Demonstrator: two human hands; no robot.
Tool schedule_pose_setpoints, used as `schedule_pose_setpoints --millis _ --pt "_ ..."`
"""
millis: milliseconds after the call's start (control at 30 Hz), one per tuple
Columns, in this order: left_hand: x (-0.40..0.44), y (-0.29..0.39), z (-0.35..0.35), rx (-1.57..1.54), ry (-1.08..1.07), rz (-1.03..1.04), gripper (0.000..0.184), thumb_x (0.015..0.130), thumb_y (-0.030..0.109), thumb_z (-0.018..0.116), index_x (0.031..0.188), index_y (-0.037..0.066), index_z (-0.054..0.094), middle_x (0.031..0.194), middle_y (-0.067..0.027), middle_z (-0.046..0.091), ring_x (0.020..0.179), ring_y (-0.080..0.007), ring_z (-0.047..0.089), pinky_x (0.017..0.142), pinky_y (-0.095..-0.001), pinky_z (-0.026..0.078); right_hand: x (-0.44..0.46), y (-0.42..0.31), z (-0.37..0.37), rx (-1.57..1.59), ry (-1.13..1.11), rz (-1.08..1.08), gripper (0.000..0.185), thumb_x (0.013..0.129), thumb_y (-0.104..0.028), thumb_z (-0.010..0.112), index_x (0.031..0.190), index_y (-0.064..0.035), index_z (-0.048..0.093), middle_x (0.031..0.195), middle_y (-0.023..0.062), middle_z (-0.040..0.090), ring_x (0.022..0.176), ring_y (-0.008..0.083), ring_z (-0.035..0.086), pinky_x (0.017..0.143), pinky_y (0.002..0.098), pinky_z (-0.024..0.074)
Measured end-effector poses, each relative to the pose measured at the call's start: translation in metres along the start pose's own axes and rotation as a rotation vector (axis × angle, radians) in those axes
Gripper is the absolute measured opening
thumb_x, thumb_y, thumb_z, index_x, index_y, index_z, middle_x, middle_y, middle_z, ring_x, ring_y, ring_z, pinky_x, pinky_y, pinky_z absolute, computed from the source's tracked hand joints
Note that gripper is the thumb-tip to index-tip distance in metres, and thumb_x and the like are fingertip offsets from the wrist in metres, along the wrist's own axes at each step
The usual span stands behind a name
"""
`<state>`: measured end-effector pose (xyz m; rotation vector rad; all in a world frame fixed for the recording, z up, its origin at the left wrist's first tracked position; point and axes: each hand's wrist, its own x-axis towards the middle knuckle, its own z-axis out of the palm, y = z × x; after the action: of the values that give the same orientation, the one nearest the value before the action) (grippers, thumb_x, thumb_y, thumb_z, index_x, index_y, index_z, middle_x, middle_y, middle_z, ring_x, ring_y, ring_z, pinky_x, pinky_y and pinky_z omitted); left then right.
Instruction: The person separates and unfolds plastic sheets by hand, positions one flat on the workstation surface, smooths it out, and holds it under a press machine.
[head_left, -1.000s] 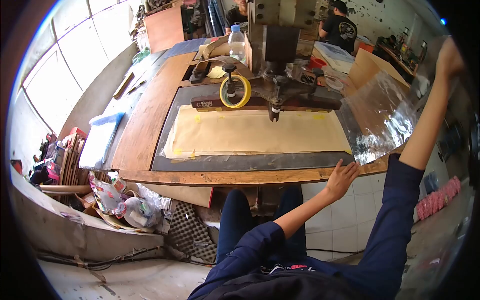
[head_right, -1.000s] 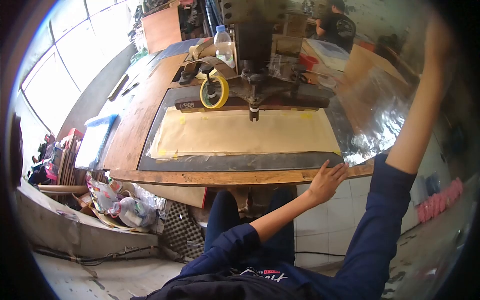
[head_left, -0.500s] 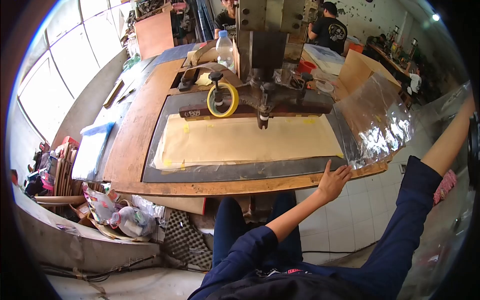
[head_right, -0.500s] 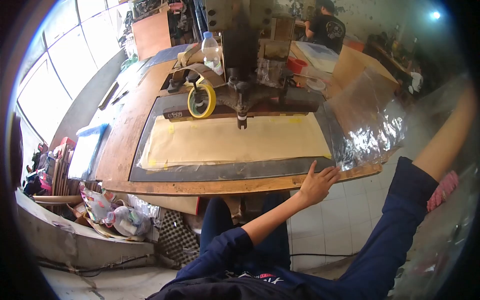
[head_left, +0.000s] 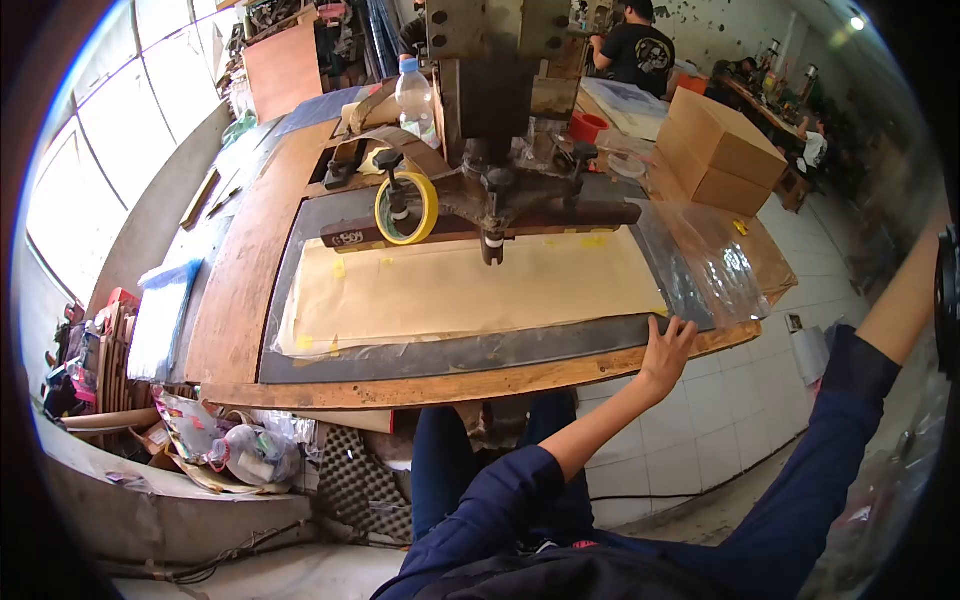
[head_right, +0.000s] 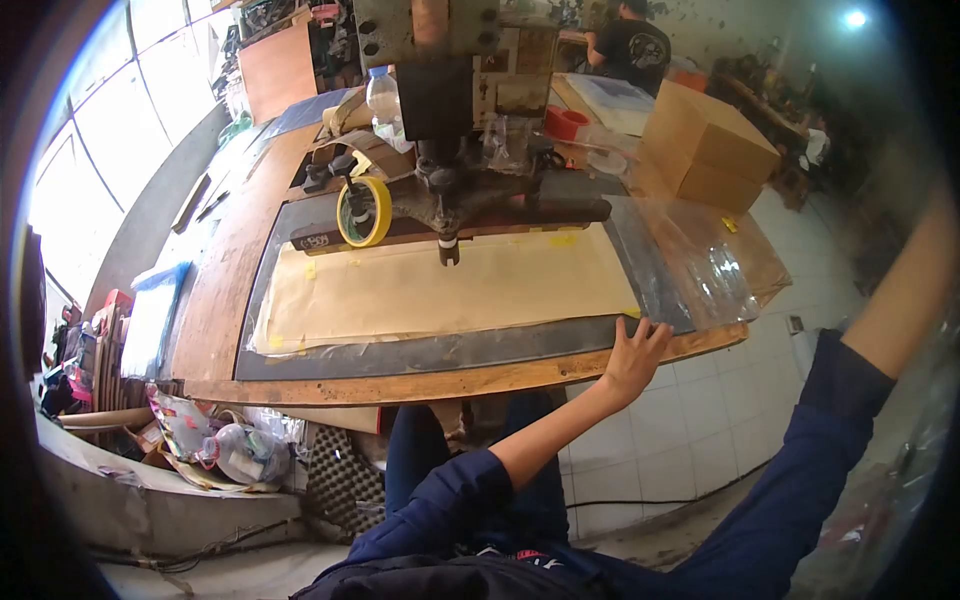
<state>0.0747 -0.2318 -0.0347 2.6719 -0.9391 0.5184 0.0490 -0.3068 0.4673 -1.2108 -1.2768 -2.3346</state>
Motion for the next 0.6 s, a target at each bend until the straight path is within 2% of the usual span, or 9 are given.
schedule_pose_setpoints --millis 67,200,233,267,300,433,467,567,600 --pt "-0.010 -0.005 0.005 0.019 0.239 0.038 0.053 0.072 0.018 0.059 0.122 0.008 0.045 0.115 -0.0056 0.044 0.108 -0.0215 0.040 0.091 -0.0533 0.034 -0.044 -0.057 0.032 0.059 -0.236 0.172 0.012 0.074 -0.006 0.043 0.063 -0.0061 0.047 0.071 0.0069 0.052 0.061 0.0190 0.051 0.058 0.0295 0.0399" --pt "-0.047 -0.024 -0.029 -0.186 0.205 0.226 0.056 0.074 0.027 0.063 0.121 0.003 0.044 0.125 -0.0139 0.042 0.114 -0.0259 0.041 0.098 -0.0468 0.031 -0.165 -0.209 0.080 0.367 -0.799 0.520 0.014 0.080 -0.002 0.047 0.069 -0.0017 0.056 0.088 0.0090 0.060 0.078 0.0212 0.059 0.071 0.0307 0.0452" --pt "-0.067 -0.025 -0.033 -0.384 0.158 0.222 0.054 0.076 0.027 0.061 0.121 0.002 0.043 0.123 -0.0166 0.044 0.112 -0.0286 0.042 0.098 -0.0465 0.031 -0.219 -0.234 0.089 0.649 -0.760 0.401 0.007 0.074 -0.001 0.049 0.069 -0.0019 0.055 0.086 0.0100 0.056 0.080 0.0217 0.056 0.074 0.0312 0.0433" --pt "-0.093 -0.025 -0.037 -0.578 0.113 0.221 0.053 0.079 0.027 0.059 0.121 0.000 0.041 0.120 -0.0192 0.045 0.111 -0.0313 0.044 0.098 -0.0461 0.031 -0.236 -0.288 0.084 0.722 -0.851 0.833 0.004 0.069 0.000 0.049 0.067 -0.0024 0.052 0.091 0.0123 0.055 0.087 0.0248 0.054 0.080 0.0350 0.0418" --pt "-0.120 -0.031 -0.065 -0.906 -0.213 0.097 0.057 0.083 0.030 0.056 0.125 -0.003 0.035 0.121 -0.0256 0.044 0.114 -0.0350 0.043 0.099 -0.0445 0.031 -0.264 -0.327 0.082 0.552 -0.876 0.497 0.006 0.069 0.000 0.051 0.070 -0.0032 0.055 0.099 0.0129 0.055 0.092 0.0262 0.053 0.081 0.0387 0.0403" --pt "-0.228 -0.054 -0.082 -1.564 -0.286 -0.144 0.074 0.088 0.038 0.047 0.139 0.003 0.006 0.139 -0.0225 0.024 0.128 -0.0309 0.029 0.102 -0.0417 0.028 -0.276 -0.421 0.083 0.759 -0.919 0.600 0.006 0.073 -0.008 0.055 0.075 -0.0032 0.058 0.104 0.0113 0.051 0.096 0.0249 0.050 0.081 0.0380 0.0395" --pt "-0.247 -0.060 -0.090 -1.654 -0.223 -0.229 0.076 0.088 0.041 0.047 0.141 0.009 0.003 0.140 -0.0203 0.024 0.129 -0.0308 0.027 0.102 -0.0431 0.026 -0.278 -0.435 0.087 0.791 -0.916 0.587 0.007 0.074 -0.008 0.055 0.076 -0.0032 0.058 0.104 0.0117 0.051 0.095 0.0248 0.050 0.081 0.0374 0.0397" --pt "-0.275 -0.078 -0.099 -2.063 -0.022 -0.577 0.085 0.084 0.054 0.046 0.141 0.009 0.002 0.140 -0.0213 0.024 0.128 -0.0326 0.029 0.102 -0.0433 0.026 -0.278 -0.454 0.098 0.824 -0.987 0.605 0.013 0.076 -0.009 0.053 0.087 -0.0028 0.057 0.109 0.0152 0.050 0.103 0.0276 0.049 0.086 0.0385 0.0396" --pt "-0.277 -0.079 -0.107 -2.117 0.162 -0.501 0.078 0.087 0.050 0.043 0.141 0.008 0.003 0.139 -0.0215 0.026 0.125 -0.0334 0.034 0.102 -0.0428 0.027 -0.279 -0.458 0.101 0.789 -0.975 0.578 0.018 0.076 -0.010 0.052 0.092 -0.0025 0.055 0.113 0.0174 0.048 0.108 0.0298 0.047 0.090 0.0401 0.0383"
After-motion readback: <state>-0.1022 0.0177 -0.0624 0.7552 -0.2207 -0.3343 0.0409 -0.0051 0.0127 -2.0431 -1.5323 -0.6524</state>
